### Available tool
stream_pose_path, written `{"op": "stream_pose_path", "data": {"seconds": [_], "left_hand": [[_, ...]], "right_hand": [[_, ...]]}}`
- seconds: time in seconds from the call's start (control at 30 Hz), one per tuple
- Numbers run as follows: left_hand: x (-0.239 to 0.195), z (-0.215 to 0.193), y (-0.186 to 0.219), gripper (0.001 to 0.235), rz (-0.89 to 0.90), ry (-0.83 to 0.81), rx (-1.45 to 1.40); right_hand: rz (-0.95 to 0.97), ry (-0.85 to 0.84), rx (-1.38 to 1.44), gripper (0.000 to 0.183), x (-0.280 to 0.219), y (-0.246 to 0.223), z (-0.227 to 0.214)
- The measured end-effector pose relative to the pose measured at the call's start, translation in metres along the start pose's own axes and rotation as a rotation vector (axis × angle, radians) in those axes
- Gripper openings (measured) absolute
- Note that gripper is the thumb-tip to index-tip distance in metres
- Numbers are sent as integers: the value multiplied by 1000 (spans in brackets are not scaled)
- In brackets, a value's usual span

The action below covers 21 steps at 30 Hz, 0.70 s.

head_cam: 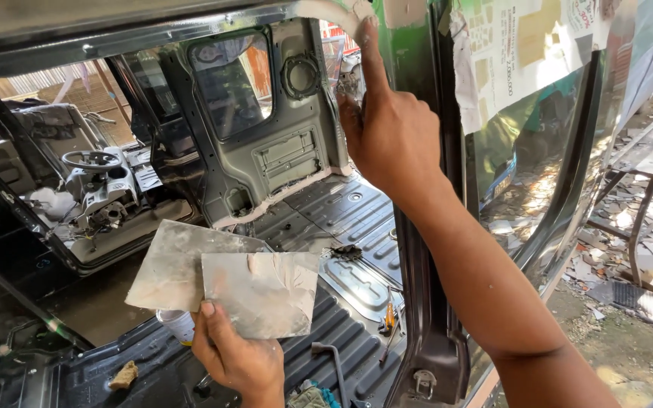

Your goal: The person applies body filler to the door frame of a vehicle using a putty knife, smoothing the surface along the vertical edge. They then scrape excess filler from the putty knife using another tool.

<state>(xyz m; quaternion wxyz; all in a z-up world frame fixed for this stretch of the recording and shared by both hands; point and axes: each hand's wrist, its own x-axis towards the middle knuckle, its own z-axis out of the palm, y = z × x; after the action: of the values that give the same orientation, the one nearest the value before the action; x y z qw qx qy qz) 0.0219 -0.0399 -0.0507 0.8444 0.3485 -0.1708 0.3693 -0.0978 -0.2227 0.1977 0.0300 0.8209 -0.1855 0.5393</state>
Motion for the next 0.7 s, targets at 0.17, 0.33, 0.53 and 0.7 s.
{"op": "stream_pose_path", "data": {"seconds": [0.17,0.33,0.53,0.7], "left_hand": [[2,14,19,16,-183,127,-93],[-3,-10,-11,20,73,-73,93],[-2,1,-7,26,568,-283,466],[-8,5,-23,18,387,-184,226]], "right_hand": [[-37,35,214,72,4,-1,6],[-89,73,227,72,6,0,12],[-107,84,147,66,18,-4,2],[-105,53,-163,62,16,2,-7]]}}
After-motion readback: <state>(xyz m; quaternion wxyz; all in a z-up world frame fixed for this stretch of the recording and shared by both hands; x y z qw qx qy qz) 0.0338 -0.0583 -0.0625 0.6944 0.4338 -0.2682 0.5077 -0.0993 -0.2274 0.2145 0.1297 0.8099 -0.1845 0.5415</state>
